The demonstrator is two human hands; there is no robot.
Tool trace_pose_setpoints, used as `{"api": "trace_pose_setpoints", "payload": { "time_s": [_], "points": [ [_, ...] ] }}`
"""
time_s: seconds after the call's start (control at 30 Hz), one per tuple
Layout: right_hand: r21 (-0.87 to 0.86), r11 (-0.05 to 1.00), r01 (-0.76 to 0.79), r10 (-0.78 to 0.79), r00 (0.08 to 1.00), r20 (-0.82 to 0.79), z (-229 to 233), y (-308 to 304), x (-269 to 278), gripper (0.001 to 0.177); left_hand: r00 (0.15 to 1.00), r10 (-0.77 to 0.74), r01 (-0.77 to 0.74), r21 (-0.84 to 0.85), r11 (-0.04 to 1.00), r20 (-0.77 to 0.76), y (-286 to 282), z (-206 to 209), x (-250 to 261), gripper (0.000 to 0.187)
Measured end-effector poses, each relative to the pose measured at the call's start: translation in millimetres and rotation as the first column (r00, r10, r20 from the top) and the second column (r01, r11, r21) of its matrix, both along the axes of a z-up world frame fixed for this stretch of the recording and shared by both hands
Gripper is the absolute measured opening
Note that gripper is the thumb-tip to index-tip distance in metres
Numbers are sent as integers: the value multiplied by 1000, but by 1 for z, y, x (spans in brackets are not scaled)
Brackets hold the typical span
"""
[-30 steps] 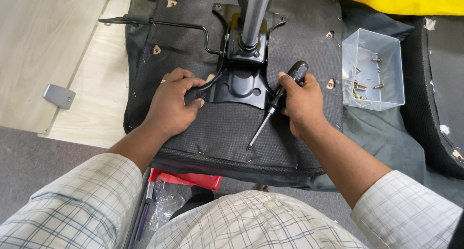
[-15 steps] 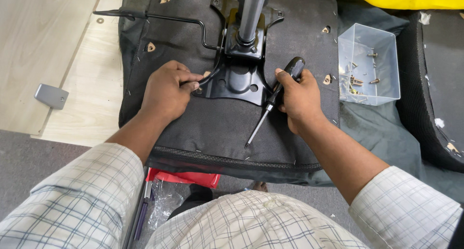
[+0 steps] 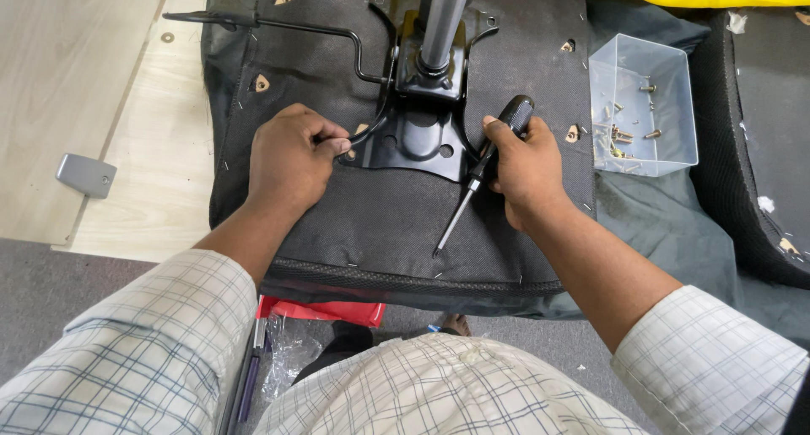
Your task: The person attaches a black metal base to a black upholstered seat using a screwdriver and screws from a small plastic container. They align the base, insert screws, and tighten them to secure the base to the seat.
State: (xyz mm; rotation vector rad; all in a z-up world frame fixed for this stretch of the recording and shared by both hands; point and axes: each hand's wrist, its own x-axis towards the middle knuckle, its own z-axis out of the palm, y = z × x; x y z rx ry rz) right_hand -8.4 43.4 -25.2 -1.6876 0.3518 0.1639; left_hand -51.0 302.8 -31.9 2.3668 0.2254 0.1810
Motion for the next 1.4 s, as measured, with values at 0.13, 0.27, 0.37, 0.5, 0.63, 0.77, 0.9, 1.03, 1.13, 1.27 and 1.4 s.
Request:
{"api": "trace_pose_setpoints", "payload": {
  "time_s": [0.13, 0.27, 0.37, 0.5, 0.63, 0.77, 0.9, 1.03, 1.13, 1.27, 1.4],
  "points": [
    [-1, 1000, 8, -8, 1000, 19, -4, 0, 2, 22, 999, -13, 14, 18, 1000, -37, 1, -1, -4, 8],
    [103, 994, -26, 22, 999, 42, -7, -7, 2, 22, 997, -66, 66, 13, 998, 48, 4, -4, -5, 9],
    [228, 973, -33, 21, 998, 57, -11, -13, 2, 21, 995, -78, 77, 10, 997, 69, 7, -8, -5, 9],
    [295, 953, -69, 39, 994, 107, -13, -16, 1, 21, 991, -95, 96, 1, 995, 96, 8, -11, -6, 9],
    [253, 967, -41, 33, 999, 39, -9, -15, 4, 20, 992, -101, 102, -4, 995, 72, 9, -10, -6, 10],
    [169, 985, -21, 24, 1000, -15, -6, -24, 6, 15, 990, -68, 57, 86, 995, 125, 2, -12, -4, 6],
    [46, 999, 3, -4, 1000, 16, -5, -39, 7, 16, 997, -24, 21, 40, 999, 75, -2, -12, -4, 6],
    [29, 996, 84, -83, 996, -23, -2, -43, 13, 14, 999, -8, 9, -20, 1000, 45, -6, -20, -4, 6],
    [104, 984, 147, -138, 986, -92, 1, -43, 20, 12, 994, -40, 41, -8, 999, 103, -3, -23, -4, 7],
    [114, 985, 127, -116, 989, -95, -3, -52, 20, 12, 987, -71, 69, 22, 997, 143, -2, -26, -4, 8],
    [-50, 999, -4, 5, 1000, 25, -8, -45, 15, 13, 980, -88, 84, 30, 996, 179, 0, -28, -5, 8]
  ]
}}
